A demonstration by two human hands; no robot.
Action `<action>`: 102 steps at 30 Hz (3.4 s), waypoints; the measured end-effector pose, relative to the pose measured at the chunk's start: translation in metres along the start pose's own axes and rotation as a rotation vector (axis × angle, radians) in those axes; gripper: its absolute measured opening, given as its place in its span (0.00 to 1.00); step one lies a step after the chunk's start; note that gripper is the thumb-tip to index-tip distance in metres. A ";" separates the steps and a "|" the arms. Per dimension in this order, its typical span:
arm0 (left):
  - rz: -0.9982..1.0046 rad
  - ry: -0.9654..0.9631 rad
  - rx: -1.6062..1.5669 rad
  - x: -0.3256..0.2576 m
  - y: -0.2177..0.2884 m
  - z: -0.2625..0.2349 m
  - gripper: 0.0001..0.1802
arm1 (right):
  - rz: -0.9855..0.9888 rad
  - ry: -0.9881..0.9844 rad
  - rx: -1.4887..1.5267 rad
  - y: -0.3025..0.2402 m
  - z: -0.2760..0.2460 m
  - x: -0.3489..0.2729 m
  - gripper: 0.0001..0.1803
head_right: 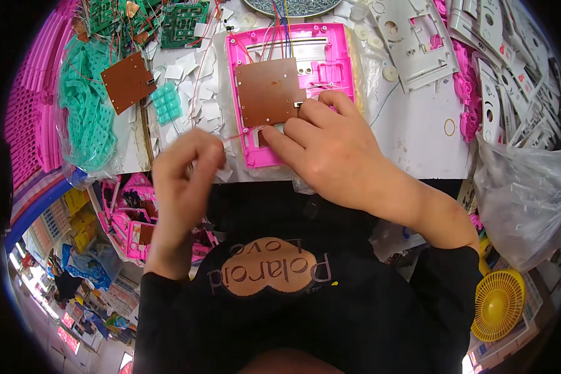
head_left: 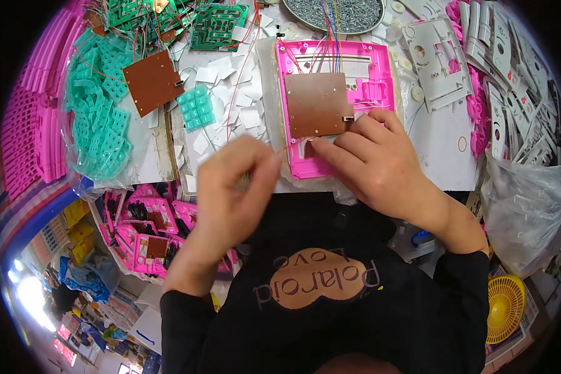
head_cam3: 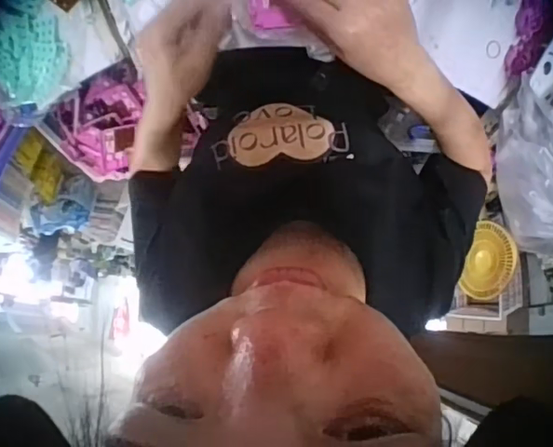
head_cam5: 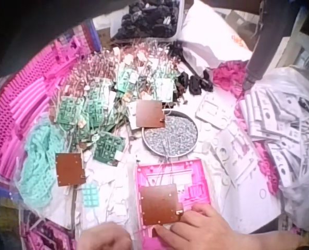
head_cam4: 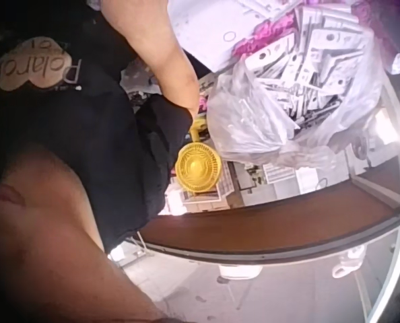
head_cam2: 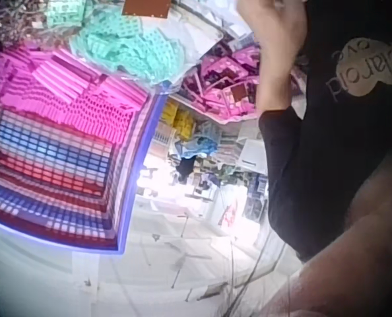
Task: Assembling small electronic components into plastic housings using an electric screwdriver.
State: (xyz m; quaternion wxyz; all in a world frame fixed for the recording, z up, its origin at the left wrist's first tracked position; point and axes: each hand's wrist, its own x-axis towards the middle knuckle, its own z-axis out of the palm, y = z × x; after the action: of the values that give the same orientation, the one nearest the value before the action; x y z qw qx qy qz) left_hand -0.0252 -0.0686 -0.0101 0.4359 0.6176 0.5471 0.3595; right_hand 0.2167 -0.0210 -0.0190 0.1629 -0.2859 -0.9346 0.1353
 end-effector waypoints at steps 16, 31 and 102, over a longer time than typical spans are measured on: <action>0.151 0.114 -0.118 0.040 -0.011 0.009 0.06 | -0.005 -0.282 0.100 -0.001 -0.022 0.004 0.29; -0.249 0.035 -0.855 0.027 -0.007 0.010 0.10 | 0.055 -0.158 0.049 -0.014 -0.012 -0.002 0.28; 0.701 -0.327 0.725 0.009 0.003 0.064 0.36 | 0.675 -0.038 0.601 0.004 -0.026 -0.057 0.03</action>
State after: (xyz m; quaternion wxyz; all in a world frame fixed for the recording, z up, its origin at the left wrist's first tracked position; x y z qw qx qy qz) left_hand 0.0361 -0.0690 -0.0312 0.1275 0.9227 0.3217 0.1703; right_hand 0.2728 -0.0468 -0.0097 0.1682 -0.5121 -0.7110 0.4516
